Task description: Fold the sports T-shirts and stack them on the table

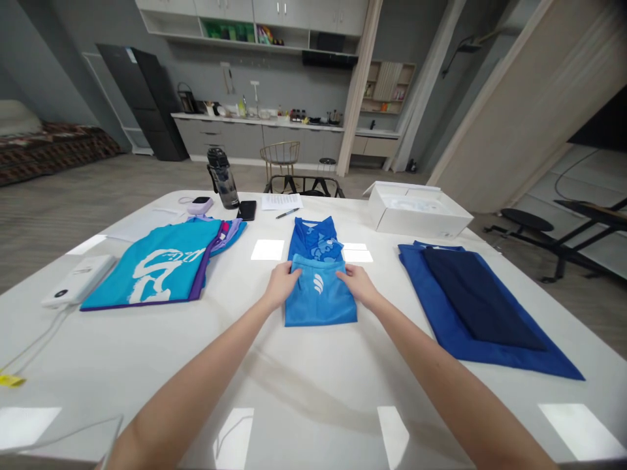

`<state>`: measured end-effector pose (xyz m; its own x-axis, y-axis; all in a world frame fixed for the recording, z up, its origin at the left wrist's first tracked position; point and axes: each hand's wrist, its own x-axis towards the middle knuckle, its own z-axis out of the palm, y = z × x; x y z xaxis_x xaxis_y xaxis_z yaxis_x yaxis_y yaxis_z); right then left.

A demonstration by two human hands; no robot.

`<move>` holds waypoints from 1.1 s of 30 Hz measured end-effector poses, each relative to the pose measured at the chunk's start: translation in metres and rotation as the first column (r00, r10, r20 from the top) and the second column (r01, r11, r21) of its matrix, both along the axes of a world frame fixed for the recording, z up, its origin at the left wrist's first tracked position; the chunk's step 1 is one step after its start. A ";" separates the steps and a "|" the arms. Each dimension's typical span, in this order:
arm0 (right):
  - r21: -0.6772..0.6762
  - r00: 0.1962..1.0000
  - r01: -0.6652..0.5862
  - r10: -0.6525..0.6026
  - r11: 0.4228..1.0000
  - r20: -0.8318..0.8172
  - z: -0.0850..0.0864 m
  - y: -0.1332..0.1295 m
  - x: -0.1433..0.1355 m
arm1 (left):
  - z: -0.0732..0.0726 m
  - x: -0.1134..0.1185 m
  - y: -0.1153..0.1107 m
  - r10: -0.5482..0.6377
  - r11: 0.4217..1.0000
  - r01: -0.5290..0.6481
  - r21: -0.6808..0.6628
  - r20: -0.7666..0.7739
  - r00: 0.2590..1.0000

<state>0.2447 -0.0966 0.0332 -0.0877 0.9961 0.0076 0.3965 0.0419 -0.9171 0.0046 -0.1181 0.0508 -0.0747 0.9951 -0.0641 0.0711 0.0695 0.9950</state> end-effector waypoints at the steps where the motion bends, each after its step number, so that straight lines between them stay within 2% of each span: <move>1: 0.020 0.994 -0.028 0.030 0.999 -0.101 0.007 -0.001 0.001 | 0.008 0.000 -0.002 -0.016 0.998 0.015 0.058 0.018 1.000; 3: 0.066 0.971 -0.041 0.056 0.997 -0.234 0.026 0.001 0.002 | 0.030 0.001 -0.001 -0.065 0.983 0.045 0.178 0.106 0.992; 5: 0.109 0.958 -0.006 0.037 0.994 -0.283 0.045 0.011 0.001 | 0.053 0.004 0.010 -0.108 0.961 0.051 0.270 0.203 0.973; 7: 0.173 0.957 0.041 0.011 0.984 -0.290 0.059 0.032 -0.002 | 0.067 0.008 0.033 -0.113 0.953 0.024 0.302 0.278 0.954; 8: 0.205 0.960 0.066 -0.006 0.977 -0.282 0.061 0.046 -0.004 | 0.069 0.010 0.048 -0.098 0.956 0.000 0.294 0.318 0.943; 10: 0.221 0.969 0.115 -0.060 0.968 -0.241 0.057 0.074 -0.008 | 0.060 0.013 0.081 -0.052 0.979 -0.036 0.203 0.411 0.910; 12: 0.144 0.979 0.143 -0.119 0.979 -0.163 0.042 0.099 -0.010 | 0.039 0.015 0.112 0.021 0.999 -0.004 -0.037 0.465 0.885; 14: 0.031 0.987 0.144 -0.141 0.989 -0.082 0.026 0.119 -0.010 | 0.018 0.014 0.134 0.117 0.953 0.023 -0.301 0.438 0.891; 15: -0.006 0.988 0.139 -0.139 0.990 -0.062 0.020 0.127 -0.009 | 0.011 0.013 0.143 0.136 0.929 0.034 -0.368 0.427 0.894; 16: -0.022 0.989 0.133 -0.134 0.991 -0.063 0.016 0.134 -0.007 | 0.007 0.011 0.151 0.131 0.925 0.051 -0.377 0.440 0.888; 17: -0.017 0.988 0.126 -0.127 0.992 -0.083 0.015 0.141 -0.006 | 0.007 0.009 0.159 0.094 0.940 0.082 -0.332 0.480 0.872; 19: 0.034 0.981 0.119 -0.112 0.992 -0.156 0.018 0.158 -0.004 | 0.016 0.005 0.175 -0.040 0.974 0.158 -0.161 0.569 0.821; 21: 0.102 0.970 0.120 -0.095 0.988 -0.225 0.024 0.179 -0.004 | 0.027 0.001 0.196 -0.140 0.983 0.184 -0.019 0.573 0.807; 23: 0.149 0.967 0.138 -0.100 0.979 -0.234 0.024 0.202 -0.006 | 0.032 -0.002 0.219 -0.131 0.991 0.128 0.039 0.460 0.878; 25: 0.148 0.980 0.177 -0.160 0.973 -0.120 0.016 0.220 -0.010 | 0.024 -0.006 0.236 0.009 0.998 -0.022 0.059 0.209 0.978; 26: 0.135 0.980 0.199 -0.200 0.971 -0.010 0.010 0.226 -0.012 | 0.016 -0.008 0.240 0.094 0.991 -0.098 0.095 0.042 0.995; 27: 0.131 0.965 0.220 -0.236 0.967 0.119 0.003 0.228 -0.015 | 0.007 -0.010 0.241 0.163 0.977 -0.142 0.157 -0.131 0.978; 28: 0.147 0.932 0.232 -0.263 0.961 0.249 -0.004 0.227 -0.018 | -0.002 -0.011 0.240 0.205 0.962 -0.138 0.235 -0.290 0.935; 29: 0.187 0.889 0.227 -0.282 0.956 0.362 -0.010 0.223 -0.022 | -0.011 -0.012 0.236 0.215 0.947 -0.083 0.309 -0.424 0.880; 31: 0.305 0.808 0.150 -0.294 0.940 0.510 -0.017 0.211 -0.031 | -0.023 -0.007 0.224 0.171 0.917 0.108 0.385 -0.621 0.765; 33: 0.395 0.766 0.003 -0.256 0.919 0.589 -0.019 0.198 -0.041 | -0.030 0.002 0.212 0.080 0.898 0.279 0.339 -0.751 0.655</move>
